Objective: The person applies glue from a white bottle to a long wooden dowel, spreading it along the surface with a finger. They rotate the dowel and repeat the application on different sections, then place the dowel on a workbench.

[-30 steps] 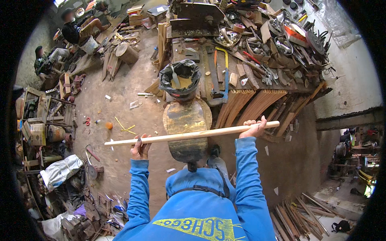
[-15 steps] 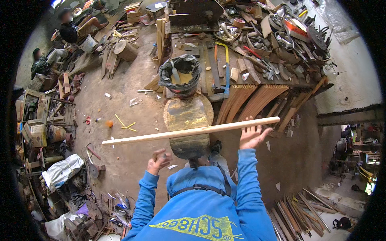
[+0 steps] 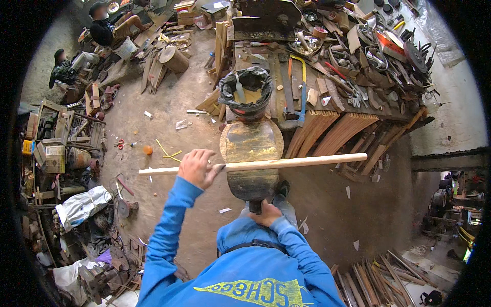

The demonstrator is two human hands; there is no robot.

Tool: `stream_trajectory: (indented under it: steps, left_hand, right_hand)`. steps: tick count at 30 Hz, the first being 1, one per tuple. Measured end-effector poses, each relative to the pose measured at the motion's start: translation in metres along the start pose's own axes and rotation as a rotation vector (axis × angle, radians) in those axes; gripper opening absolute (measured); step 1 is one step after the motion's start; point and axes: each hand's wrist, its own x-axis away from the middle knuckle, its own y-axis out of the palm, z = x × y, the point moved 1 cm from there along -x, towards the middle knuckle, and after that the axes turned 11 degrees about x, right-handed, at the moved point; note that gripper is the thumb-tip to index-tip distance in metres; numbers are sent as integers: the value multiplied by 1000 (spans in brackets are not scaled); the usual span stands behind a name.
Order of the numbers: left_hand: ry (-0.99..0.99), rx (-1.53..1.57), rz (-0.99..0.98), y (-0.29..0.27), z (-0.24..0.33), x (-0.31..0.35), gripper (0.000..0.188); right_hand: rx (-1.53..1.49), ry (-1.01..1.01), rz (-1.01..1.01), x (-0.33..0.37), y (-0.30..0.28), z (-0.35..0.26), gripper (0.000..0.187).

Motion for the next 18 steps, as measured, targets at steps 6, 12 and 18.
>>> stream_trajectory:
  steps: [6, 12, 18]
  left_hand:
    - [-218, 130, -680, 2, -36, -22, 67]
    - [-403, 294, -871, 18, -46, -34, 76]
    - [-475, 366, -964, 28, -66, -39, 70]
  right_hand:
    - [379, 172, -49, 16, -27, -38, 67]
    - [499, 88, 81, -7, -13, -38, 55]
    - [430, -132, 313, 44, -79, -60, 38]
